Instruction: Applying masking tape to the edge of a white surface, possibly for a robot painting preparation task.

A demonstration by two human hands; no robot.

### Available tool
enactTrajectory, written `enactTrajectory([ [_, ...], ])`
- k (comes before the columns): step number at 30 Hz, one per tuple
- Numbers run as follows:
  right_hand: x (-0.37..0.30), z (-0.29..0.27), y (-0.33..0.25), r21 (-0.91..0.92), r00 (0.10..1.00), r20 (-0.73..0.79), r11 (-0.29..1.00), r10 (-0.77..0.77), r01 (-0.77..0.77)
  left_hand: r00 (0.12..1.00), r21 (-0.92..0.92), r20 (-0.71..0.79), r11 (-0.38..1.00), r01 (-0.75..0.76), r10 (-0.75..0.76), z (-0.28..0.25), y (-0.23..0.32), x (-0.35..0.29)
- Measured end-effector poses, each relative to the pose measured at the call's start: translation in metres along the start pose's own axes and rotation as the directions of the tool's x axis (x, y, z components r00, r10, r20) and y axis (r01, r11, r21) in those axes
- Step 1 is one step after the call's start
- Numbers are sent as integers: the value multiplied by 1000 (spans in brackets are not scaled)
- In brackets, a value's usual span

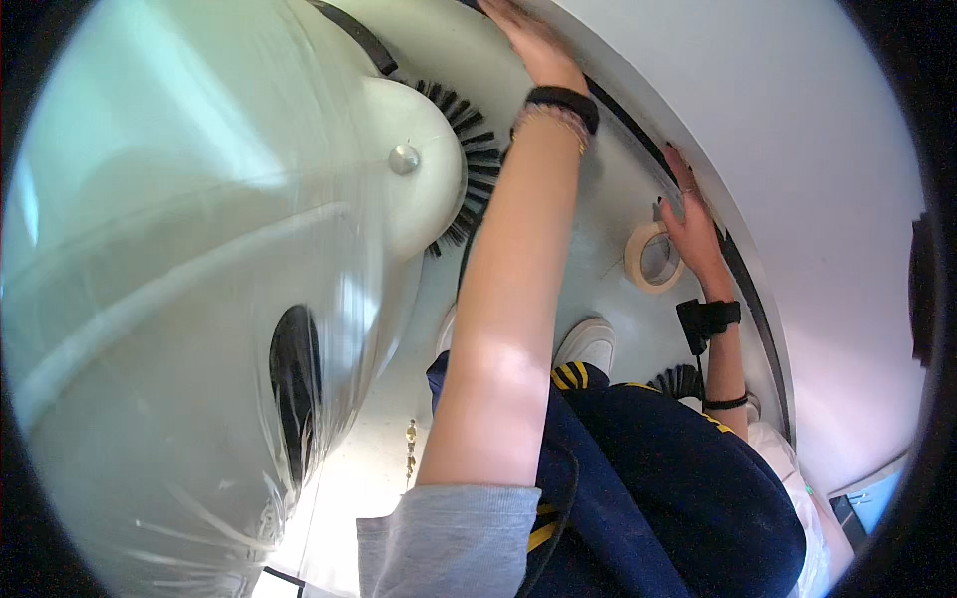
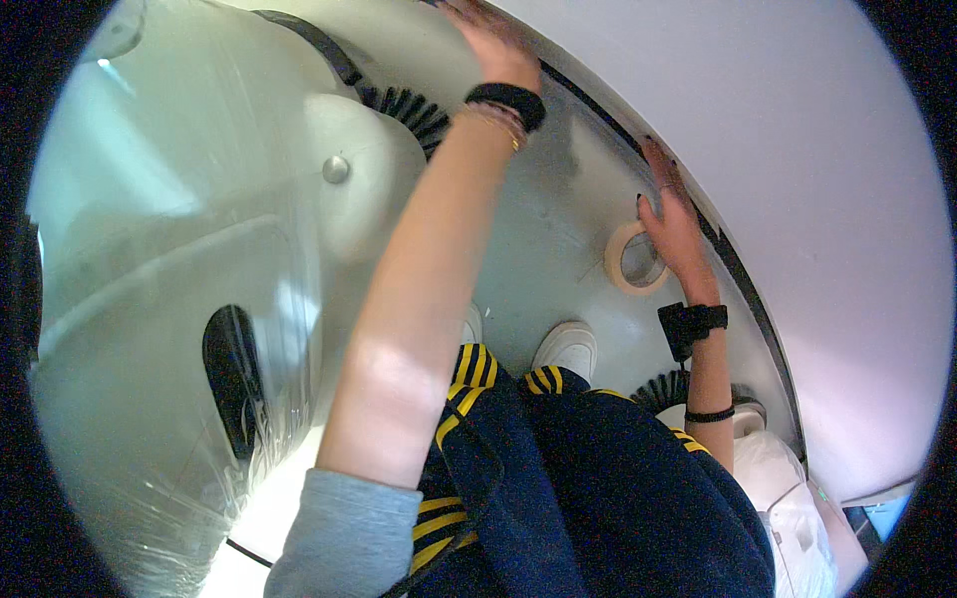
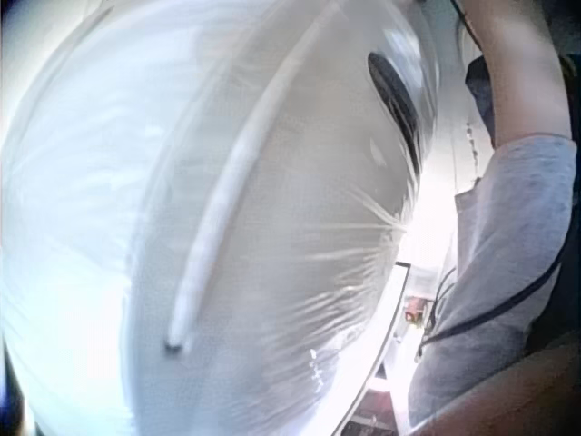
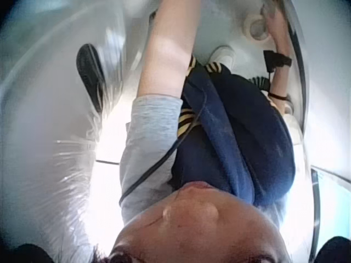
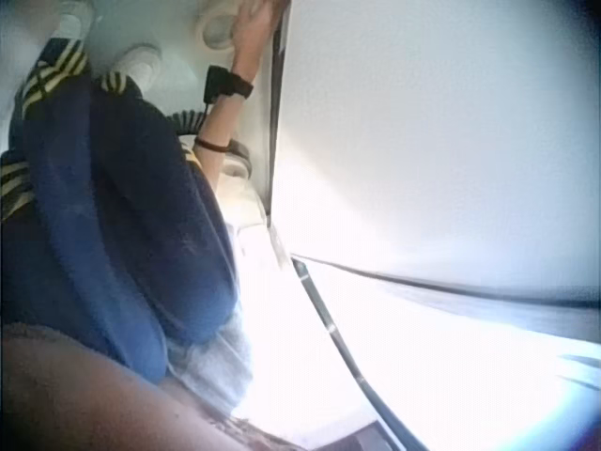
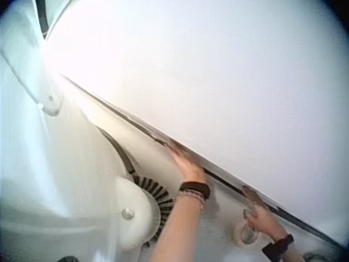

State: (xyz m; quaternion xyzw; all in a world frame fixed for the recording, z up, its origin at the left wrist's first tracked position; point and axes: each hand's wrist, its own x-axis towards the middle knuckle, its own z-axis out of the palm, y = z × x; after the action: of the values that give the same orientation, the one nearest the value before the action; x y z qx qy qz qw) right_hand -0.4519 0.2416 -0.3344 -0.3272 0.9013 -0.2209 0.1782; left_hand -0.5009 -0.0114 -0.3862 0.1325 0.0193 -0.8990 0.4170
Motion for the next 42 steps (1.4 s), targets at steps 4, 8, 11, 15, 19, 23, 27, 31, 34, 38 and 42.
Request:
enactTrajectory([
  [4,-1,0,-1,-18,999,-34,999,30,-31,1000,118,-5,993,1,0,-13,-24,-27],
  [8,-2,-2,7,18,996,-35,997,78,-78,996,11,18,996,84,-84,-25,-40,-47],
  [11,-3,-6,3,44,994,-83,997,69,-66,941,-962,197,131,239,-274,-28,-48,-66],
  [15,-6,-10,11,20,982,-98,987,160,-159,885,-375,81,-836,-399,-459,-5,-55,-102],
  [19,-9,-3,30,-31,963,-194,980,188,-198,820,-411,-61,-734,-541,-570,-15,-69,-117],
  [23,-6,3,30,-6,941,-157,952,302,-306,838,-811,415,-560,166,-353,-84,-102,-107],
  [27,-15,-6,31,-17,917,-262,948,302,-317,730,-370,46,-690,-622,-682,-14,-62,-123],
  [31,-10,1,35,71,927,-249,960,279,-270,695,-379,43,-655,-654,-718,-9,-57,-138],
  [34,-8,3,29,59,940,-308,989,144,-132,621,-250,52,-613,-750,-782,-23,-67,-144],
  [38,-7,1,22,91,938,-293,982,185,-166,635,-75,311,-684,-725,-707,-51,-70,-135],
  [42,-11,-5,15,122,943,-269,978,196,-169,495,-203,377,-591,-781,-783,-61,-55,-135],
])
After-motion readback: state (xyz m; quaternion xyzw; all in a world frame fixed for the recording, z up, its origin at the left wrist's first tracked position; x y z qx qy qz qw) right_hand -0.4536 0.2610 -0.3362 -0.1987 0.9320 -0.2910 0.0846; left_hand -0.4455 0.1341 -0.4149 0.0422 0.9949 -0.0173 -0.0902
